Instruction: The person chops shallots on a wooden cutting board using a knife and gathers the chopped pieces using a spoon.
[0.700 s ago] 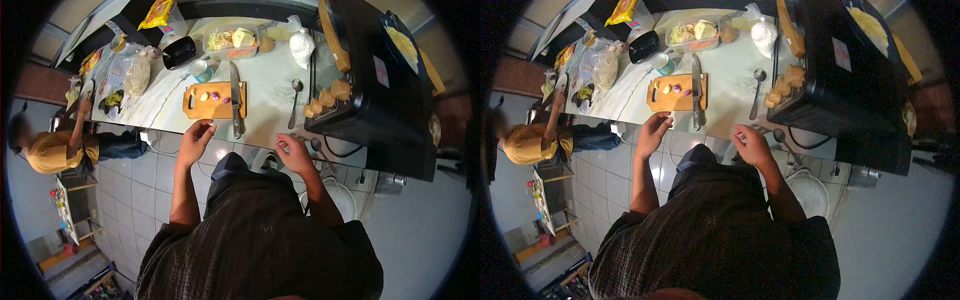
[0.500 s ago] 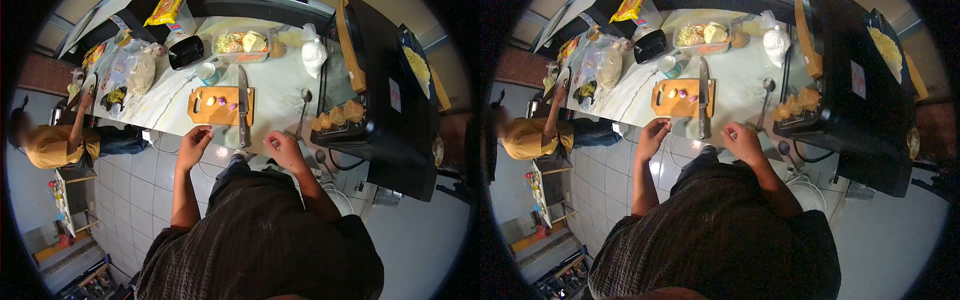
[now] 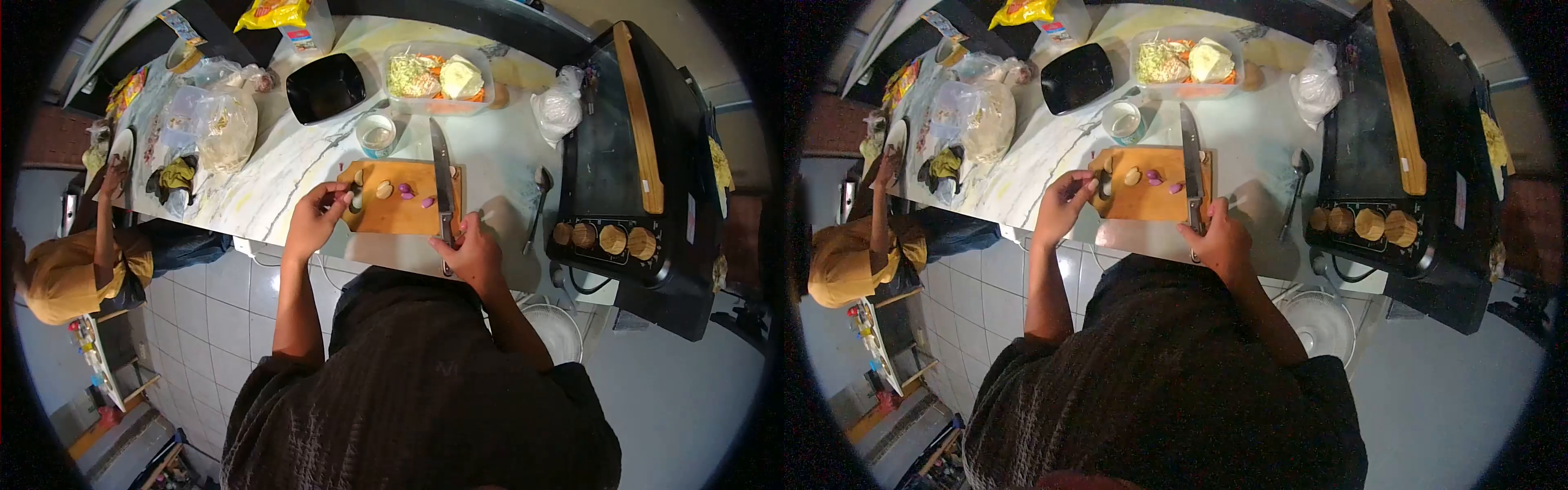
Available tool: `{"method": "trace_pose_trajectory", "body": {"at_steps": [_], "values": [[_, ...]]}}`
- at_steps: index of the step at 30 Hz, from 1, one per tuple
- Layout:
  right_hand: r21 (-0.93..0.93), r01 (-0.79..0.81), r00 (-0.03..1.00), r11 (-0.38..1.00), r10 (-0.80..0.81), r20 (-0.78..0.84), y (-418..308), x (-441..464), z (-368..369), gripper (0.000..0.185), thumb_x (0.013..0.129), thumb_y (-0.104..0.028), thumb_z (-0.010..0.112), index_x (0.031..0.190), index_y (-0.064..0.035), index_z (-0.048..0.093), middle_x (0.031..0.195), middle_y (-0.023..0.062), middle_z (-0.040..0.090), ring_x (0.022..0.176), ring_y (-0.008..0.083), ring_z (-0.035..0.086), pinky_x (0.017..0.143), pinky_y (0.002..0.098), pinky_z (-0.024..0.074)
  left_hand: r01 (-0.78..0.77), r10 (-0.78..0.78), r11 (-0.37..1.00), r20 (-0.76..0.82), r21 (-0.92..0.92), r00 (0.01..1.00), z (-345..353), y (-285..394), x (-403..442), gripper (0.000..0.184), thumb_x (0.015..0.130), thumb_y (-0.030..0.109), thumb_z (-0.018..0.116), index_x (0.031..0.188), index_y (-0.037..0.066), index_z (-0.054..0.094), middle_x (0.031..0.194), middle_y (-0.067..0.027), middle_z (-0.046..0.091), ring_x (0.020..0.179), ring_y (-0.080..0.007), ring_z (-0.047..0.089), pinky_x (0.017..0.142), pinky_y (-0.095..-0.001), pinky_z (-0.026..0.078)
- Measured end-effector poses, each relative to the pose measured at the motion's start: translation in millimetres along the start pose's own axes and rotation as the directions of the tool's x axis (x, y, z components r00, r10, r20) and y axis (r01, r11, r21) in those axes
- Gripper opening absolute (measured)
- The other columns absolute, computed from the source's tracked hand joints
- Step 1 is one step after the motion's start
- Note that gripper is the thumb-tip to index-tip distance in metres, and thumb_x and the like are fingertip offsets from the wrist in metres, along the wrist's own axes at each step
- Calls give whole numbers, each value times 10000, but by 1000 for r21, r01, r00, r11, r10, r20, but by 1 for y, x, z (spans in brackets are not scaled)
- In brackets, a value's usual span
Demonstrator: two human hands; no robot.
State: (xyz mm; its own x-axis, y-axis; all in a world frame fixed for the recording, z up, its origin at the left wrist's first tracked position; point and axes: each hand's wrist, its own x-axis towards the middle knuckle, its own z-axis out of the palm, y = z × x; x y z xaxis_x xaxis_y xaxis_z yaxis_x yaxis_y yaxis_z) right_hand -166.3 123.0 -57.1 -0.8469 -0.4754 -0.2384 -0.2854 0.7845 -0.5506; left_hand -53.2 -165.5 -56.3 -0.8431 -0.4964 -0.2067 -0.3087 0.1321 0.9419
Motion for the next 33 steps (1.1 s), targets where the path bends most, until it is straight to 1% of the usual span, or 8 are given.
{"method": "trace_pose_trajectory", "body": {"at_steps": [4, 9, 12, 15, 18, 20, 25, 33], "values": [[99, -15, 999, 995, 20, -44, -5, -11, 8, 564, 779, -392, 840, 1038, -73, 453, 702, 89, 663, 653, 304, 681, 610, 426, 509, -32, 32, 999, -21, -27, 999, -3, -9, 23, 255, 935, 148, 724, 1114, -28, 677, 871, -30, 681, 778, -102, 598, 735, -260, 500], [172, -134, 986, 976, 114, 122, -1, -9, 4, 533, 837, -241, 753, 1202, -77, 401, 803, 153, 710, 750, 368, 716, 694, 480, 544, -82, 82, 990, 0, 112, 997, 2, 1, 44, 265, 892, 159, 755, 1075, -21, 689, 831, -62, 667, 728, -132, 597, 705, -283, 506], [214, -171, 983, 962, 153, 97, -7, -16, -9, 487, 856, -226, 683, 1244, -29, 464, 878, 196, 731, 812, 384, 727, 763, 477, 555, -132, 129, 936, 30, 325, 991, 1, 4, 54, 278, 863, 190, 773, 1040, -10, 698, 819, -101, 661, 708, -193, 617, 706, -310, 514], [115, -159, 972, 980, 135, 194, 0, -17, -18, 466, 858, -254, 652, 1221, 21, 550, 940, 239, 728, 872, 400, 725, 821, 480, 554, -145, 126, 915, 74, 377, 989, 0, 5, 58, 275, 861, 207, 777, 1036, 9, 702, 837, -101, 678, 730, -186, 622, 702, -328, 503], [183, -136, 987, 974, 116, 114, 5, -19, -16, 417, 844, -234, 624, 1148, 51, 619, 880, 234, 714, 820, 360, 719, 767, 421, 547, -173, 152, 892, 82, 418, 985, 1, 6, 58, 280, 851, 242, 784, 985, 10, 704, 835, -119, 681, 741, -230, 643, 710, -353, 510], [161, -128, 991, 979, 118, 69, 6, -18, -13, 411, 848, -227, 608, 1153, 49, 610, 897, 247, 706, 842, 381, 711, 776, 429, 540, -168, 140, 832, 94, 529, 986, 4, 8, 59, 317, 823, 303, 793, 923, 16, 703, 854, -150, 684, 764, -302, 679, 714, -396, 534], [155, -233, 972, 960, 227, 57, 15, -13, -4, 372, 896, -244, 578, 1140, 35, 594, 936, 272, 683, 906, 429, 686, 790, 444, 518, -189, 149, 781, 116, 596, 982, 7, 6, 65, 303, 847, 312, 773, 919, 23, 717, 854, -163, 686, 791, -324, 677, 734, -414, 525], [337, -197, 980, 921, 199, 29, 0, -17, -8, 397, 1026, -374, 548, 1068, 19, 581, 826, 177, 644, 762, 219, 617, 726, 374, 488, -219, 142, 836, 186, 503, 972, 16, 3, 71, 241, 879, 257, 743, 935, 24, 715, 910, -181, 702, 820, -346, 687, 763, -395, 534]]}}
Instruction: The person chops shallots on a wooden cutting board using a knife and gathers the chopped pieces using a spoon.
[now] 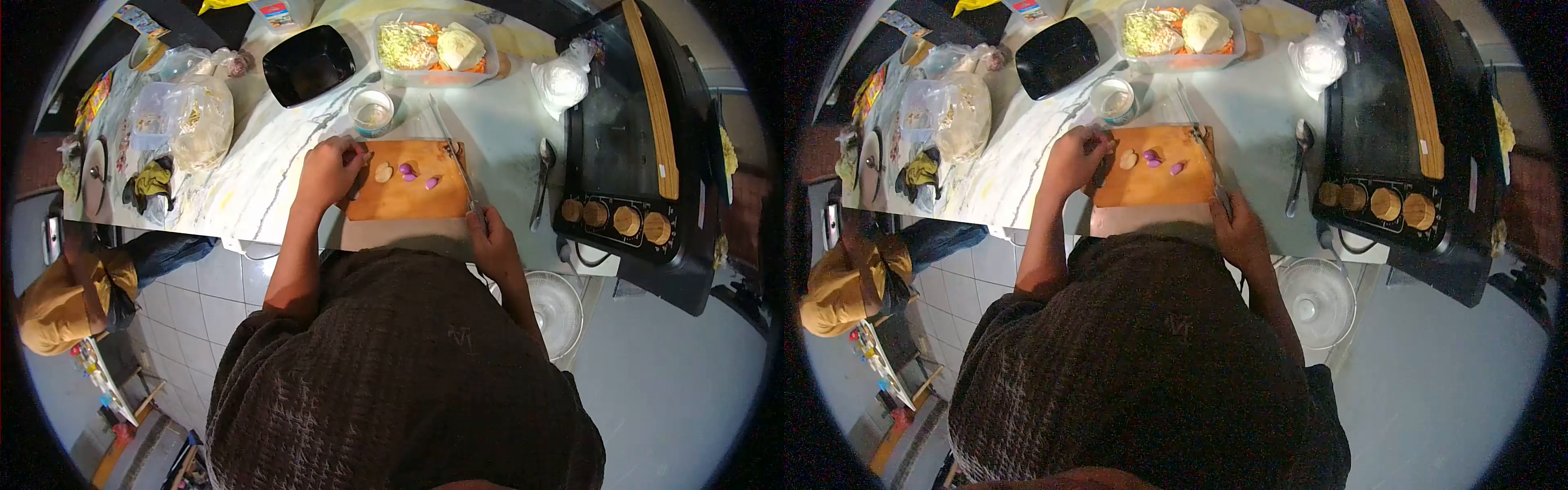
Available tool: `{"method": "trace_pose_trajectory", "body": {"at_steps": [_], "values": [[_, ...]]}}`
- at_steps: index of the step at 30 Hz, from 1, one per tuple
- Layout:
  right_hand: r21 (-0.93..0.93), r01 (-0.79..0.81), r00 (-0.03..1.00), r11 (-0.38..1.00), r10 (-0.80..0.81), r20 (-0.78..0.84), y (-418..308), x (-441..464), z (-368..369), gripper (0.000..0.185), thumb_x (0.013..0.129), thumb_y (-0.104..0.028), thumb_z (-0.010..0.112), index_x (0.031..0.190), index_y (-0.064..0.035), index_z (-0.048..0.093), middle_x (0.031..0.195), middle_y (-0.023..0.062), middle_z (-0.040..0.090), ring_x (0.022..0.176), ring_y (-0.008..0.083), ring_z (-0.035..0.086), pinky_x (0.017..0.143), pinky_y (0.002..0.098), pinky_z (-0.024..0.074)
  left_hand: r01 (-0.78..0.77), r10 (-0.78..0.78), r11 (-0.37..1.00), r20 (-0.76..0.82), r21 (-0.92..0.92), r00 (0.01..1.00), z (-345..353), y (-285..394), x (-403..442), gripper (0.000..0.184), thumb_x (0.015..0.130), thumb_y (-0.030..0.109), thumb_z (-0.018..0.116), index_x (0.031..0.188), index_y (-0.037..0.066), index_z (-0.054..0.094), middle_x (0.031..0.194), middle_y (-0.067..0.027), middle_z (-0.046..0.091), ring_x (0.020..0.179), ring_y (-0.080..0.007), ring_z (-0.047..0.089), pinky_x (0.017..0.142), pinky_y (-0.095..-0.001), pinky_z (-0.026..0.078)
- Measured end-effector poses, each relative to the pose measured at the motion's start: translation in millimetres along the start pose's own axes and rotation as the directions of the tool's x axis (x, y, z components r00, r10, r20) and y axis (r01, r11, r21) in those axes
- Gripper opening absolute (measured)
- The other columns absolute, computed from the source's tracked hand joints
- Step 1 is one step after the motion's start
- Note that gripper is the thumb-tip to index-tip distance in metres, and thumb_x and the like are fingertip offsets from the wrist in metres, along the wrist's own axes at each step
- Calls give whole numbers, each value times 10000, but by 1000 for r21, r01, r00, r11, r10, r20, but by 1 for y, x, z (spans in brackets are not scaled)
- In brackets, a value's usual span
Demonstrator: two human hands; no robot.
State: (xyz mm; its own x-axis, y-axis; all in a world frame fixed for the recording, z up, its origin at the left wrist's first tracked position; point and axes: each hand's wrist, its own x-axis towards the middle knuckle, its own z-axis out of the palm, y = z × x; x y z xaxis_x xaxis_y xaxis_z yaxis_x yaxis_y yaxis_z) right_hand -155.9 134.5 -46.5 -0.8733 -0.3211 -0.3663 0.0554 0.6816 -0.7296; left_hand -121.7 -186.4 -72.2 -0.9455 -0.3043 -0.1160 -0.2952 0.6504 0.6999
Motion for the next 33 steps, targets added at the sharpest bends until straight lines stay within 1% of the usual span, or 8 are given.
{"method": "trace_pose_trajectory", "body": {"at_steps": [4, 7, 10, 13, 25, 27, 31, 33], "values": [[-57, -36, 998, 998, 39, 52, 5, 2, 2, 379, 1035, -364, 537, 1005, 12, 576, 784, 143, 614, 735, 208, 592, 705, 372, 475, -39, 35, 998, -75, -53, 997, 0, 3, -2, 237, 860, 255, 758, 924, 29, 723, 878, -160, 707, 773, -308, 692, 730, -395, 544], [-68, -70, 988, 995, 79, 135, 2, 0, 1, 436, 1029, -402, 491, 1052, 27, 568, 946, 308, 654, 913, 491, 650, 793, 521, 484, 18, -23, 994, -52, -105, 998, -10, 0, -5, 264, 863, 266, 771, 940, 18, 722, 878, -154, 705, 765, -276, 694, 726, -372, 544], [-22, -48, 988, 999, 50, 143, 6, 1, 5, 362, 1050, -358, 505, 960, -15, 578, 748, 89, 583, 699, 170, 559, 662, 349, 454, -19, 20, 998, 20, -58, 1000, -14, -8, -8, 279, 843, 276, 791, 937, 23, 718, 860, -135, 701, 758, -267, 686, 719, -375, 541], [-47, -135, 960, 990, 142, 240, 8, 0, 10, 440, 1037, -409, 463, 1100, 10, 579, 927, 279, 669, 912, 474, 657, 804, 515, 487, -22, 22, 997, -13, -69, 1000, -4, -13, -8, 270, 827, 278, 801, 925, 40, 720, 824, -124, 690, 761, -268, 680, 715, -381, 539], [78, -124, 969, 989, 104, 222, 17, 2, 15, 392, 1021, -387, 516, 1016, -7, 612, 840, 212, 668, 773, 371, 654, 744, 452, 503, -146, 139, 988, -146, -41, 979, 0, 13, -16, 194, 836, 212, 771, 934, 51, 725, 826, -130, 691, 745, -296, 650, 734, -419, 519], [86, 51, 997, 995, -55, 49, 22, 0, 18, 317, 1031, -302, 546, 847, -45, 563, 653, -7, 535, 579, 81, 491, 540, 281, 406, -188, 179, 979, -109, -77, 978, 8, 19, -16, 197, 831, 195, 764, 961, 53, 724, 847, -140, 682, 767, -304, 647, 750, -426, 516], [164, -1, 999, 986, -7, 47, 33, 1, 21, 311, 1027, -284, 558, 831, -42, 557, 652, -8, 536, 575, 79, 489, 529, 278, 403, -400, 395, 916, -179, 5, 901, 36, 36, -16, 237, 806, 137, 735, 1031, 67, 711, 888, -161, 636, 812, -326, 630, 735, -433, 502], [68, -66, 994, 995, 60, 97, 33, 1, 18, 383, 1006, -357, 555, 974, 22, 603, 806, 237, 641, 736, 359, 648, 698, 455, 487, -371, 373, 928, -83, 41, 924, 42, 43, -20, 289, 785, 113, 718, 1073, 94, 701, 950, -144, 600, 890, -323, 606, 761, -435, 476]]}}
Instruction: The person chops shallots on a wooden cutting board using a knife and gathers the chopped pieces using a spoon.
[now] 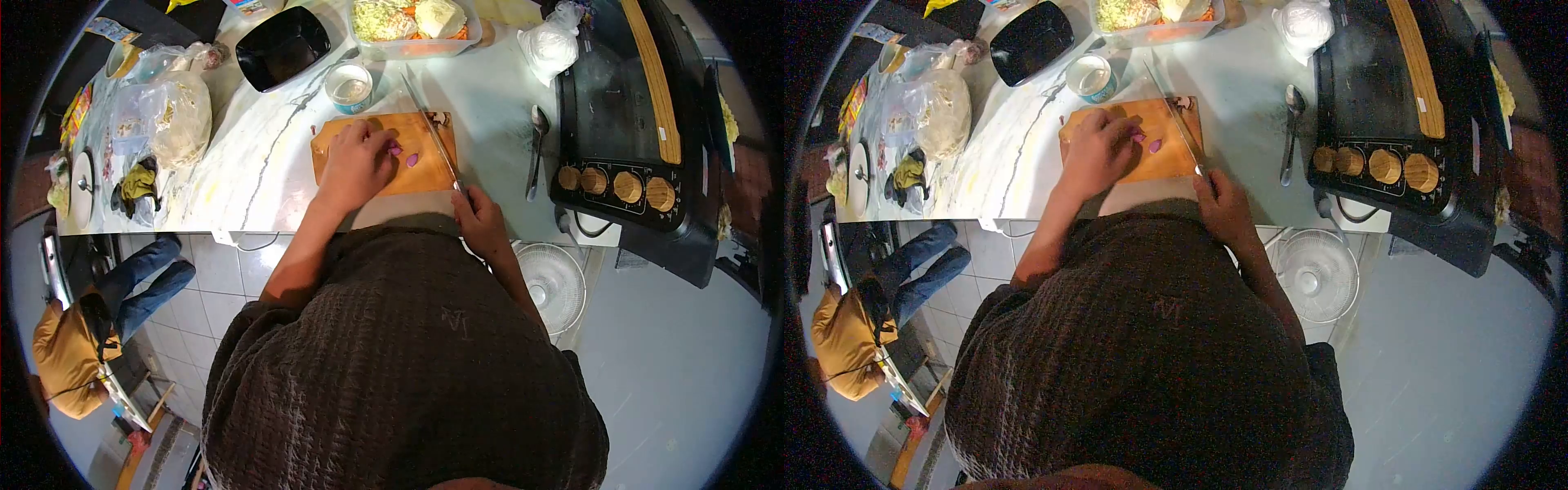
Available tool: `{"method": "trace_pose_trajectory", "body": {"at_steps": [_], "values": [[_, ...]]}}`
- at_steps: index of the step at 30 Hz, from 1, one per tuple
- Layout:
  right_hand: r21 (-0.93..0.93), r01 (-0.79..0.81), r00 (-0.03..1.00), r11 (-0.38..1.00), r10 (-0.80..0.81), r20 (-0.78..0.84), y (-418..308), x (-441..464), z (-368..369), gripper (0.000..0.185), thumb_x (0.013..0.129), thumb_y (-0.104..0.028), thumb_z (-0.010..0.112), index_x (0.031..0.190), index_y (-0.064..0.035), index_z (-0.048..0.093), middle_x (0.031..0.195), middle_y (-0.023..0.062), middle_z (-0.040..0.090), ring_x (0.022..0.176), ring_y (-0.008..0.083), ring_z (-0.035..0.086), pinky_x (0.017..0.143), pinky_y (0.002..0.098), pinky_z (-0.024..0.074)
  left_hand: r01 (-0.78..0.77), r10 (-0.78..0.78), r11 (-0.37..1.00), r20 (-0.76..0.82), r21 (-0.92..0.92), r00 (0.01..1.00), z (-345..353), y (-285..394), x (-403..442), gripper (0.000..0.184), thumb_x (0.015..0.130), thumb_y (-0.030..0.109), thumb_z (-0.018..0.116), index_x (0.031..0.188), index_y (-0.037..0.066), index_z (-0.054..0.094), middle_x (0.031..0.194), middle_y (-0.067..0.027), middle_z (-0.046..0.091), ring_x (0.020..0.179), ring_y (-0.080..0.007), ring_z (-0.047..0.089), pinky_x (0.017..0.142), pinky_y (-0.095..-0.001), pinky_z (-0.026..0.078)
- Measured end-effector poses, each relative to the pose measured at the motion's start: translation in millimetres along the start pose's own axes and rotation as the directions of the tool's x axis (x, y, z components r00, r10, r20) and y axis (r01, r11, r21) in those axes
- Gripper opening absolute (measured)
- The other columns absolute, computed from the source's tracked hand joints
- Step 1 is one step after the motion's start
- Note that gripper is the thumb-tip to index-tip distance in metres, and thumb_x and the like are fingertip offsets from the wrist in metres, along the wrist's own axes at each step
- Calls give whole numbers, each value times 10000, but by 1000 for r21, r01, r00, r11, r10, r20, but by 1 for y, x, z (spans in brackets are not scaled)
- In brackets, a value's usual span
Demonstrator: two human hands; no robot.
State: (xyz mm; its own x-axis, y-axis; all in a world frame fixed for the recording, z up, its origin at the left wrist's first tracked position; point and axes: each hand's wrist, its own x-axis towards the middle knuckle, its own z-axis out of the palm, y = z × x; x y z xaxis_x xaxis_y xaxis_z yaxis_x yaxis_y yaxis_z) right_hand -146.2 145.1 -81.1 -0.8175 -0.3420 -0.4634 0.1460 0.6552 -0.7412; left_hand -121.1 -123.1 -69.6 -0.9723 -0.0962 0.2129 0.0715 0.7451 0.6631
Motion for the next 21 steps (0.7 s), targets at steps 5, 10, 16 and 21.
{"method": "trace_pose_trajectory", "body": {"at_steps": [5, 10, 16, 21], "values": [[22, 50, 999, 999, -49, -21, -10, -5, -3, 397, 1008, -361, 556, 952, 30, 597, 805, 233, 643, 724, 317, 637, 691, 445, 485, 10, -10, 990, 4, 144, 1000, 11, -3, 0, 314, 781, 148, 720, 1094, 134, 690, 1040, -97, 572, 1031, -308, 549, 874, -452, 412], [-7, 24, 1000, 1000, -24, 17, -14, -5, -6, 405, 1011, -373, 552, 979, 26, 616, 816, 223, 663, 725, 296, 645, 698, 442, 494, -3, -2, 985, 28, 174, 1000, 8, -4, 0, 306, 784, 167, 723, 1087, 134, 689, 1035, -99, 578, 1022, -308, 550, 861, -447, 411], [-8, 16, 999, 1000, -16, 28, -15, -6, -1, 416, 1009, -391, 556, 1031, 17, 638, 837, 228, 674, 738, 301, 659, 709, 434, 500, 25, -35, 981, 49, 191, 998, 11, -6, -1, 298, 791, 170, 724, 1085, 133, 688, 1051, -97, 587, 1016, -308, 553, 854, -451, 407], [44, 76, 996, 996, -74, -41, -14, -7, 3, 335, 1011, -338, 587, 909, -21, 625, 662, 2, 567, 623, 83, 524, 578, 279, 412, 8, -16, 991, 55, 132, 998, 8, -6, -1, 292, 803, 173, 719, 1090, 130, 690, 1050, -97, 600, 1020, -313, 562, 853, -449, 410]]}}
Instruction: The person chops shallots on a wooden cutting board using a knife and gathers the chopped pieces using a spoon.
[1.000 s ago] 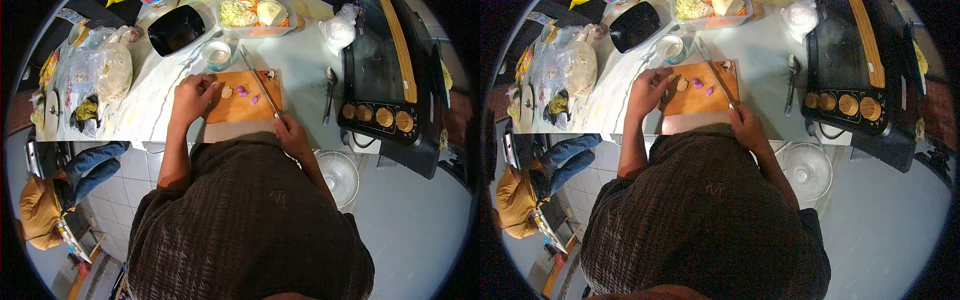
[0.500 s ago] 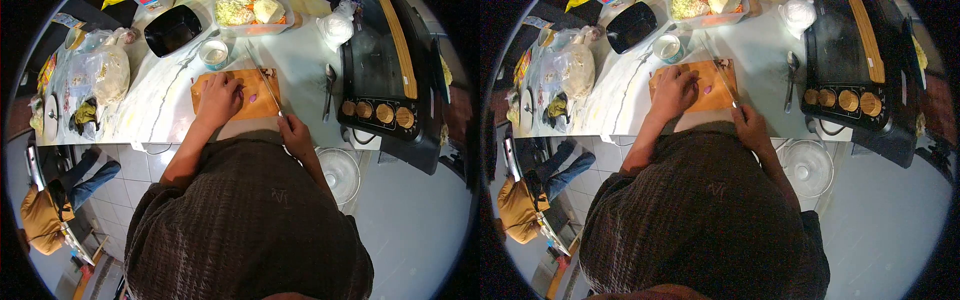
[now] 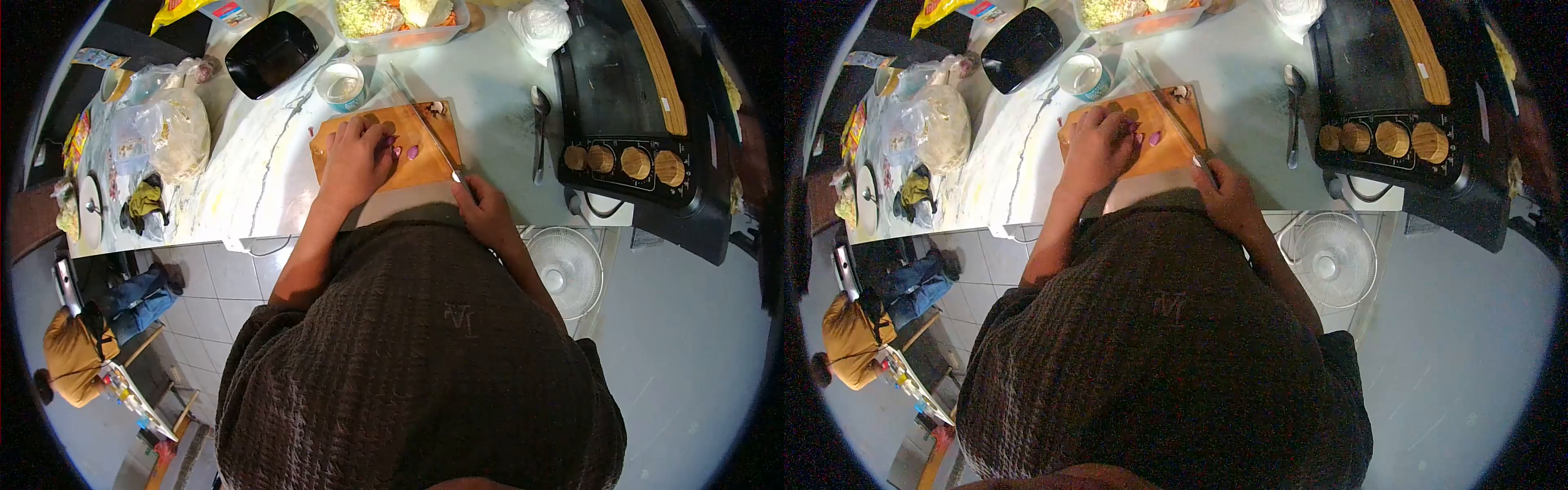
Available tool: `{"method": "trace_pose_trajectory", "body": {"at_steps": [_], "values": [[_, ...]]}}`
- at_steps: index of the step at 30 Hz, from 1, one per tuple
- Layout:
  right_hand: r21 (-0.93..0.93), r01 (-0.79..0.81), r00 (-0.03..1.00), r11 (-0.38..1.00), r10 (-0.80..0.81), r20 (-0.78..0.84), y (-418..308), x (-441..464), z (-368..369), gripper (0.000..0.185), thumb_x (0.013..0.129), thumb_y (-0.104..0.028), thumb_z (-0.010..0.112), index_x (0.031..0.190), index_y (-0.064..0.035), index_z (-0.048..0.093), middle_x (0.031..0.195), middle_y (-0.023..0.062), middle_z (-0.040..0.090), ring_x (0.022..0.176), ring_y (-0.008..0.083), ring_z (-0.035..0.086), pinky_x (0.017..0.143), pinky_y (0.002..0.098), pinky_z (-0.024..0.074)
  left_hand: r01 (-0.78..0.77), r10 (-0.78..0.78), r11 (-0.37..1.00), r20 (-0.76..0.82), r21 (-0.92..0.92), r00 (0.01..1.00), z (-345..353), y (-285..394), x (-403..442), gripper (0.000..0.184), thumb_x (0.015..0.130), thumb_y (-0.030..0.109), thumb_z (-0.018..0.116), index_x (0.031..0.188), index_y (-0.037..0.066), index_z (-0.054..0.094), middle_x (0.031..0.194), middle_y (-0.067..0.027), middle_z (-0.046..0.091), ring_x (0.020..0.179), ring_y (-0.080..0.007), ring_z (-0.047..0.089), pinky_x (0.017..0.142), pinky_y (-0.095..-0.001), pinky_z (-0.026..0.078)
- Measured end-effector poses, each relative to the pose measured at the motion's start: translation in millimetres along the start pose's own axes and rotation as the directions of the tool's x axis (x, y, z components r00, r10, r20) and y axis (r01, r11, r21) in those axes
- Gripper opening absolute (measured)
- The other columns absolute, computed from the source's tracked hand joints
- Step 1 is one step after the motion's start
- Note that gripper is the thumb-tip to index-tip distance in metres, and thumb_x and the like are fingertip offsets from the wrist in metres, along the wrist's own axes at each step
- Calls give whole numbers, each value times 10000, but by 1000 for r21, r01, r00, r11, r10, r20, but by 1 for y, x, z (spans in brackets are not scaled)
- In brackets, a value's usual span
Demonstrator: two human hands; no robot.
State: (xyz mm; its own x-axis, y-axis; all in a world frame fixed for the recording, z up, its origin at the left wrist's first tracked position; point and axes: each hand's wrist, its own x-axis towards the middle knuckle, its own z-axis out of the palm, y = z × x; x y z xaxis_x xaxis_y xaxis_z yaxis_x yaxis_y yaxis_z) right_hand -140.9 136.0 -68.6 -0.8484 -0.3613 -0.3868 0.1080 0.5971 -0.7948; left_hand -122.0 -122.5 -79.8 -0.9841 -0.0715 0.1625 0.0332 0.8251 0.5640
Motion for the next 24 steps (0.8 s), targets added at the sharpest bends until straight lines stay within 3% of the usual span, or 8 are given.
{"method": "trace_pose_trajectory", "body": {"at_steps": [4, 9, 13, 15, 17, 18, 22, 24], "values": [[-13, -7, 1000, 1000, 8, 25, 3, 0, -5, 377, 1013, -371, 557, 995, -2, 633, 783, 170, 659, 691, 268, 635, 691, 412, 504, 3, -2, 994, 4, -112, 1000, -9, 1, -2, 266, 825, 174, 709, 1084, 112, 689, 1024, -103, 617, 1005, -318, 577, 844, -443, 418], [294, -48, 995, 955, 18, 102, 10, 1, -4, 313, 1026, -338, 546, 1003, -34, 614, 722, 60, 605, 633, 167, 592, 627, 331, 479, 87, -82, 990, 52, -110, 995, -19, 11, 2, 202, 850, 184, 705, 1021, 76, 696, 958, -110, 634, 964, -329, 602, 845, -450, 433], [174, -60, 996, 983, 48, 76, 18, 3, -2, 323, 1018, -345, 554, 1013, -25, 602, 733, 73, 614, 638, 181, 592, 635, 349, 485, 140, -147, 966, -16, -215, 989, -20, 3, 2, 191, 838, 204, 752, 936, 51, 691, 883, -136, 667, 828, -333, 653, 746, -431, 500], [116, 48, 998, 992, -43, -44, 21, 2, 2, 324, 1036, -313, 537, 854, -48, 574, 708, -6, 554, 625, 77, 503, 572, 255, 399, 225, -241, 928, -18, -297, 970, -23, -2, 2, 213, 825, 217, 775, 912, 43, 687, 870, -147, 677, 783, -333, 666, 702, -422, 518], [112, -35, 999, 993, 35, 3, 21, 2, -4, 339, 1015, -338, 556, 899, -22, 594, 736, 53, 596, 670, 158, 567, 632, 329, 450, 339, -390, 911, -221, -237, 894, -27, -13, 4, 288, 799, 239, 812, 937, 25, 676, 823, -161, 683, 713, -319, 675, 642, -398, 532], [105, -118, 992, 987, 113, 49, 20, 3, -7, 373, 995, -364, 575, 945, 3, 614, 765, 113, 638, 714, 238, 631, 693, 402, 501, 416, -444, 894, -218, -164, 869, -33, -19, 6, 481, 766, 299, 842, 1104, 21, 644, 931, -168, 685, 848, -328, 678, 749, -421, 530], [64, -38, 999, 997, 40, -31, 18, 4, -3, 394, 992, -370, 579, 901, 12, 617, 744, 127, 633, 708, 228, 617, 680, 396, 489, 397, -414, 910, -250, -117, 875, -32, -38, 22, 914, 651, 450, 899, 1366, 55, 489, 1229, -170, 600, 1150, -376, 568, 974, -492, 431], [93, -29, 998, 995, 34, -49, 14, 4, -3, 424, 997, -392, 579, 890, 18, 610, 726, 134, 619, 689, 197, 585, 661, 385, 475, 408, -414, 909, -279, -83, 867, -25, -35, 35, 911, 644, 455, 905, 1353, 50, 501, 1220, -179, 612, 1142, -360, 589, 970, -512, 435]]}}
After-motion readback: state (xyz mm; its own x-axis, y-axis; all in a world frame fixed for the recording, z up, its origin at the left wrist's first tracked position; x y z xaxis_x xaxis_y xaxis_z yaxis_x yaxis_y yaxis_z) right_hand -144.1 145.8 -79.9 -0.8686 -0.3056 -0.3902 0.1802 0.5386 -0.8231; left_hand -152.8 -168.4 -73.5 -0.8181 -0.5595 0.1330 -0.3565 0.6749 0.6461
